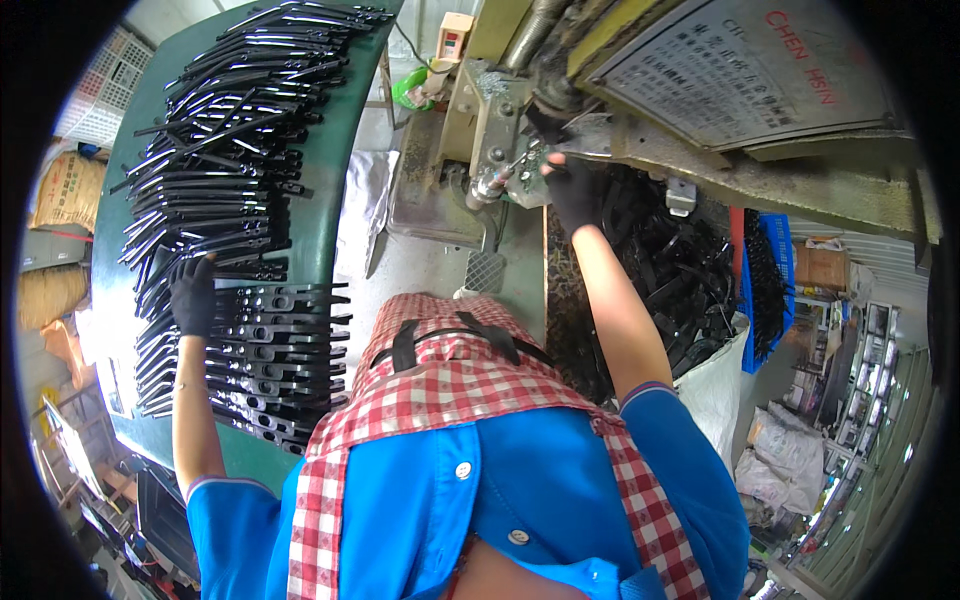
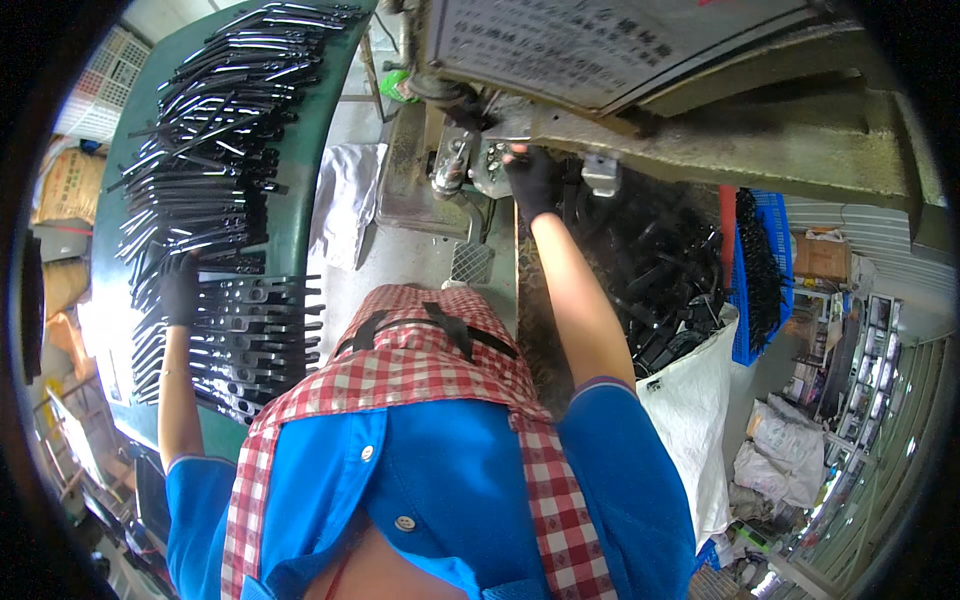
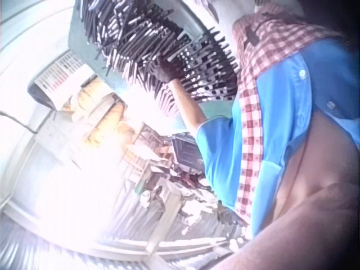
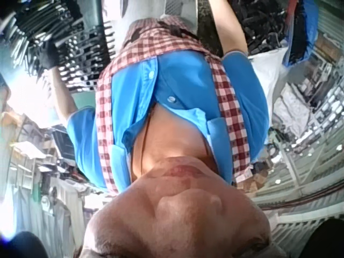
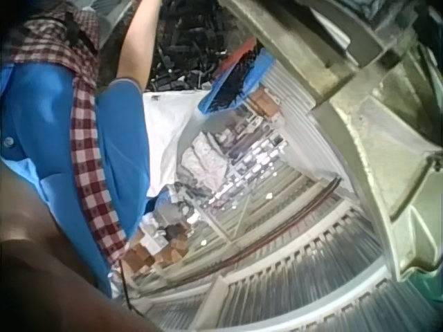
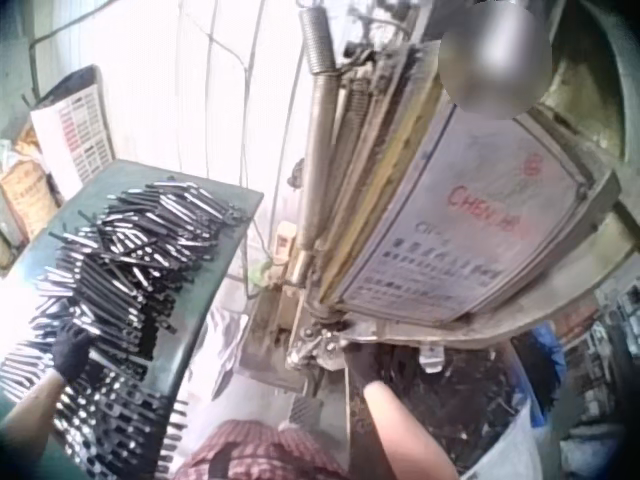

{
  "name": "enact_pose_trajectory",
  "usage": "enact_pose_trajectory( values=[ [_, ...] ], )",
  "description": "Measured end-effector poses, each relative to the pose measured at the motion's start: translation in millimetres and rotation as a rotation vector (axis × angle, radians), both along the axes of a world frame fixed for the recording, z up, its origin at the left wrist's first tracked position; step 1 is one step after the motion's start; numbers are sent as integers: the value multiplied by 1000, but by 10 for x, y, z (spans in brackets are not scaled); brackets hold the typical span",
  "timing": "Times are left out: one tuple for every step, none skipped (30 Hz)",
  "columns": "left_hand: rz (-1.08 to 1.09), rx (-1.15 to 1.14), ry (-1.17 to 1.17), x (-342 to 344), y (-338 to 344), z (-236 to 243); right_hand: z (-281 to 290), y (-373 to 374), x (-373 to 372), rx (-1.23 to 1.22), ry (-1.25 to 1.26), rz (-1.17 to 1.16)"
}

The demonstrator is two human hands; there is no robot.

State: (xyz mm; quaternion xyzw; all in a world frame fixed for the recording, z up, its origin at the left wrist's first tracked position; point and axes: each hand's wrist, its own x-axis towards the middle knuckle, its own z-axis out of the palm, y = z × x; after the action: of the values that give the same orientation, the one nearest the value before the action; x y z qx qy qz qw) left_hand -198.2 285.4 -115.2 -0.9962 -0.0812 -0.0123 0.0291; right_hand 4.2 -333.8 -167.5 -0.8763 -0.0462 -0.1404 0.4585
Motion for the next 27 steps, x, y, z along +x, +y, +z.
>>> enact_pose_trajectory(
  values=[
    [-93,69,-65,2,59,33,-60,-246,-18,23,-37,-56],
    [-118,103,-129,-146,113,70,423,-195,-144,-151,-62,-81],
    [-178,133,-207,-135,161,110,358,-550,-101,-134,-7,-189],
    [-191,103,-192,-167,332,98,408,-885,-23,-306,182,-247],
    [-285,48,-297,-93,251,229,462,-1243,27,-527,384,-283],
    [-290,54,-312,-44,160,354,519,-1590,87,-743,576,-270],
    [-295,62,-330,26,45,484,519,-1844,77,-1136,463,-269],
    [-371,25,-411,250,-165,622,176,-2541,80,-1301,524,-159],
    [-354,-19,-372,226,-230,739,303,-2367,173,-1347,615,-133],
    [-354,-60,-353,329,-310,775,304,-2489,238,-1314,700,-64],
    [-355,-98,-332,428,-423,823,282,-2626,303,-1276,786,8],
    [-350,-177,-374,398,-574,897,553,-2274,329,-1345,856,156],
    [-335,-251,-344,463,-730,970,581,-2361,244,-1217,771,124],
    [-397,-300,-355,521,-860,1028,589,-2487,194,-1090,685,97],
    [-450,-347,-366,561,-984,1082,642,-2545,168,-983,609,55],
    [-455,-301,-344,597,-1130,1140,724,-2627,104,-822,529,-40],
    [-496,-324,-368,592,-1260,1176,842,-2671,40,-566,451,-130],
    [-467,-359,-290,615,-1392,1213,972,-2633,-18,-254,373,-193],
    [-436,-394,-215,653,-1519,1246,1138,-2526,-88,73,334,-226],
    [-438,-493,-181,690,-1652,1209,1313,-2228,-195,393,206,-256],
    [-429,-586,-149,710,-1798,1187,1552,-1809,-286,715,77,-273],
    [-500,-571,-186,780,-1975,1181,1673,-1635,-411,954,103,-173],
    [-575,-554,-220,853,-2171,1193,1744,-1509,-545,1195,129,-72],
    [-620,-545,-151,904,-2348,1288,1801,-1358,-634,1436,155,41],
    [-661,-534,-82,944,-2505,1390,1847,-1181,-691,1491,166,133],
    [-704,-577,-102,975,-2626,1416,1898,-992,-766,1541,175,220],
    [-748,-620,-122,1004,-2720,1424,1963,-781,-844,1590,184,307]
  ],
)
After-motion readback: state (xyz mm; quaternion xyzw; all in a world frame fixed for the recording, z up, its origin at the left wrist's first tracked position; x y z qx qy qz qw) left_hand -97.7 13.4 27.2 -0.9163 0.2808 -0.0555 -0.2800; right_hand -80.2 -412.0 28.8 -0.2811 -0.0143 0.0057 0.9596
